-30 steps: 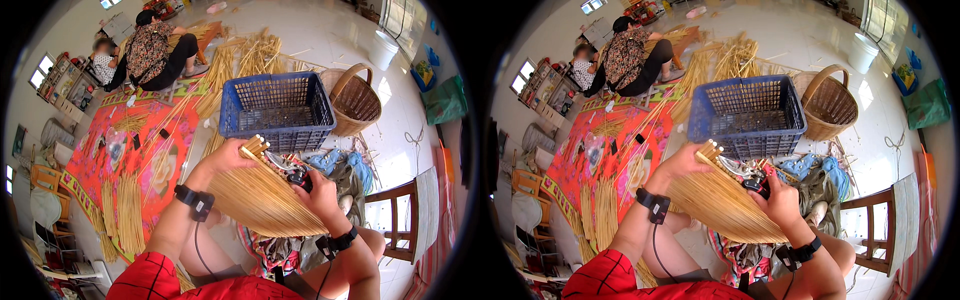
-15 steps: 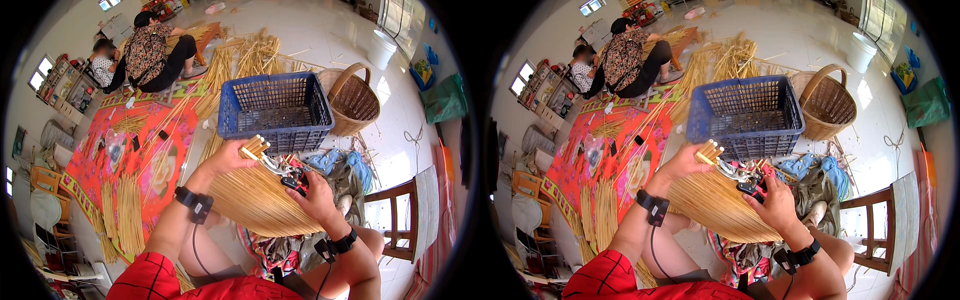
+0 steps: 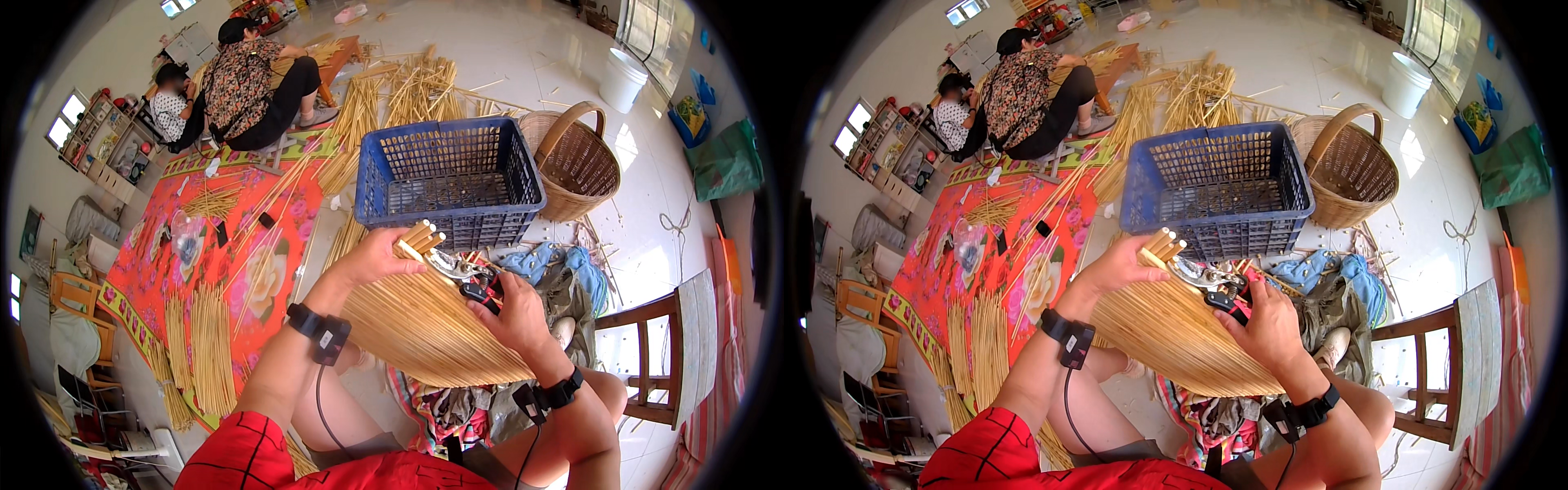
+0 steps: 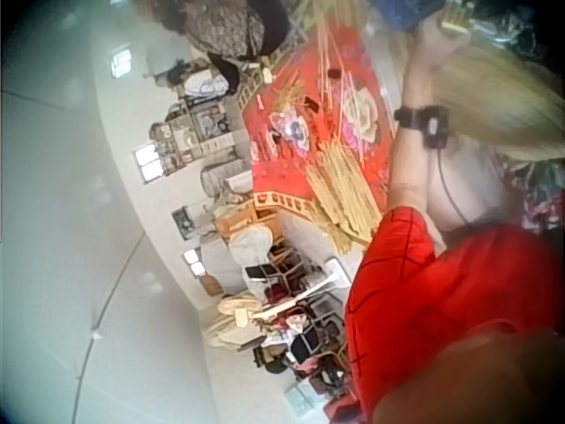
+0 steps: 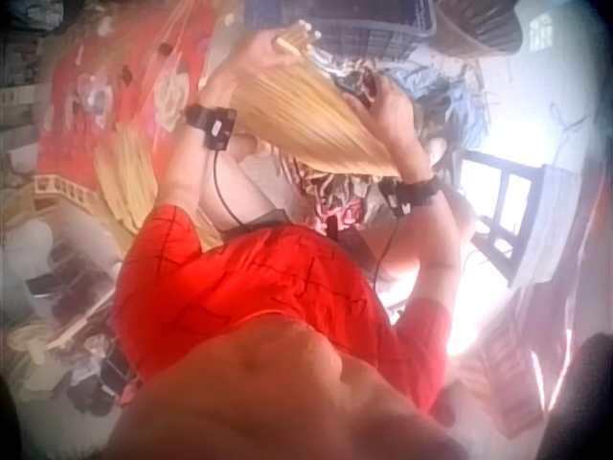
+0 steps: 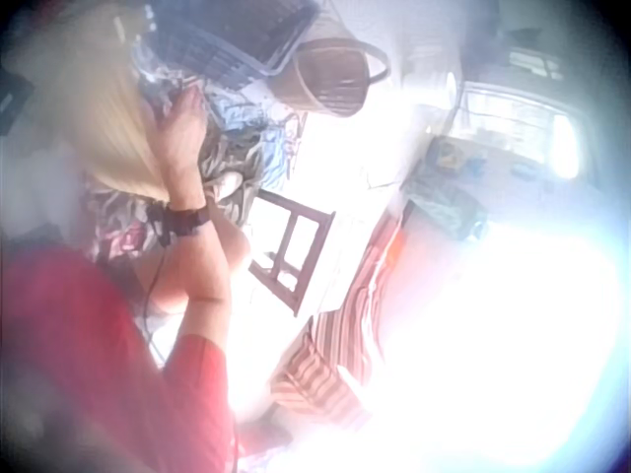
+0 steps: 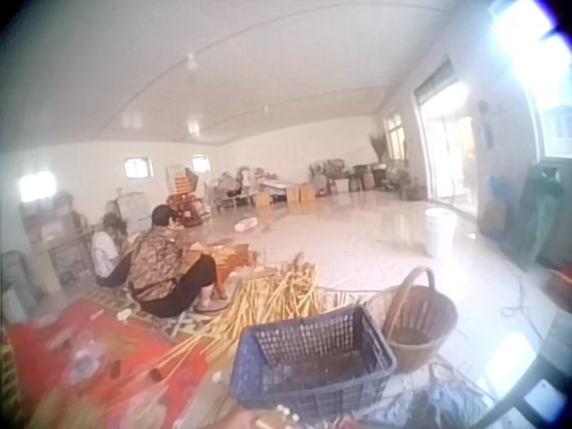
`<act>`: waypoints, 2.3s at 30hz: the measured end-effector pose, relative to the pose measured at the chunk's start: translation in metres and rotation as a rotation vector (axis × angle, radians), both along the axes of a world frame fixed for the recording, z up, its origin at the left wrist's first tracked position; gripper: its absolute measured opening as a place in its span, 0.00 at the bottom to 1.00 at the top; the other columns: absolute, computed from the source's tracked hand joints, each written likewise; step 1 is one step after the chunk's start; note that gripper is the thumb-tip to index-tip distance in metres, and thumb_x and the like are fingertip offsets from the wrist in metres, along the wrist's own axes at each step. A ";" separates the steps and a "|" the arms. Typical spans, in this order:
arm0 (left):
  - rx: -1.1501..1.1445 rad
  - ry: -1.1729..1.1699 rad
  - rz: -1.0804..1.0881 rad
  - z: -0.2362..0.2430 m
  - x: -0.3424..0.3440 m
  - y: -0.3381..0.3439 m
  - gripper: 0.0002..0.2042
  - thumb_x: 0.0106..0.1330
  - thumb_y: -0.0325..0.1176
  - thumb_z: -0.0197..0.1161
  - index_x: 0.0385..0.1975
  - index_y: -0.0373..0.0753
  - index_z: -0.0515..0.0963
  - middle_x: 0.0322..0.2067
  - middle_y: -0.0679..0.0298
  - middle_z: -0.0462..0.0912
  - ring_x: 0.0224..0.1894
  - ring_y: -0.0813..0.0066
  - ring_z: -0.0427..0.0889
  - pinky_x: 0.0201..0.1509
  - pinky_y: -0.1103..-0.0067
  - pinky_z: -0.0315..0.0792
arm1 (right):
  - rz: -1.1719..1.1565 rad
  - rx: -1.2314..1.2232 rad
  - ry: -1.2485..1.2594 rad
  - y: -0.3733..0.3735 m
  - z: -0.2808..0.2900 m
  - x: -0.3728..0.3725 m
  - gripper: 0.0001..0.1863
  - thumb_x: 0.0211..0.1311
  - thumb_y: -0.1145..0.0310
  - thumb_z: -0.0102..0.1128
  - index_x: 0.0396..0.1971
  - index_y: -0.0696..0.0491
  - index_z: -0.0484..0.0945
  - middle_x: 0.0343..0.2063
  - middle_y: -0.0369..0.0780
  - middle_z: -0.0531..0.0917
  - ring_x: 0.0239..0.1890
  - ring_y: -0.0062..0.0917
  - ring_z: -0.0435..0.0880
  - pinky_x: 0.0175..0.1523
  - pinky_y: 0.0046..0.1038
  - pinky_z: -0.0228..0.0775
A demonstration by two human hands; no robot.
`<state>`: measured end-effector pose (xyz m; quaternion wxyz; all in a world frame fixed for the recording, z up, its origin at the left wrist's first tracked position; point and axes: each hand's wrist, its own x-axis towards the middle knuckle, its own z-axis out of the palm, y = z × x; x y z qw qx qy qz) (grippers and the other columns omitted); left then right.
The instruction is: The person trims the ends of wooden reeds using a pair of shears while holding the assembled blind by hand.
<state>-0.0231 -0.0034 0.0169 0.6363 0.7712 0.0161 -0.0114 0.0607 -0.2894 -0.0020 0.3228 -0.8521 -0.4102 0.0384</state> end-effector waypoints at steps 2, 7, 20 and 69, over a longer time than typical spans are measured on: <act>0.002 -0.011 0.003 0.001 0.000 -0.001 0.23 0.59 0.29 0.75 0.54 0.30 0.78 0.45 0.64 0.86 0.46 0.80 0.81 0.55 0.78 0.74 | 0.015 0.024 -0.009 0.001 -0.004 0.002 0.34 0.55 0.52 0.73 0.51 0.62 0.70 0.36 0.49 0.82 0.39 0.46 0.82 0.46 0.42 0.75; -0.037 0.022 0.000 0.001 0.001 -0.002 0.24 0.59 0.30 0.75 0.54 0.31 0.78 0.44 0.64 0.86 0.46 0.80 0.80 0.56 0.79 0.74 | -0.004 -0.012 -0.008 0.003 -0.006 0.002 0.33 0.54 0.52 0.73 0.48 0.62 0.70 0.35 0.48 0.82 0.39 0.44 0.83 0.45 0.41 0.75; -0.079 0.055 -0.017 0.004 -0.005 0.002 0.24 0.60 0.27 0.74 0.56 0.30 0.76 0.46 0.62 0.85 0.47 0.80 0.81 0.56 0.79 0.74 | 0.011 -0.007 -0.179 0.000 0.001 0.000 0.37 0.54 0.48 0.73 0.52 0.63 0.71 0.29 0.45 0.84 0.29 0.40 0.86 0.33 0.37 0.78; 0.139 -0.038 0.054 -0.001 0.000 -0.003 0.24 0.56 0.33 0.78 0.51 0.29 0.79 0.42 0.61 0.87 0.44 0.78 0.81 0.51 0.78 0.75 | -0.104 -0.037 -0.033 0.001 0.006 0.001 0.25 0.57 0.51 0.71 0.35 0.59 0.75 0.23 0.47 0.83 0.26 0.44 0.85 0.33 0.40 0.76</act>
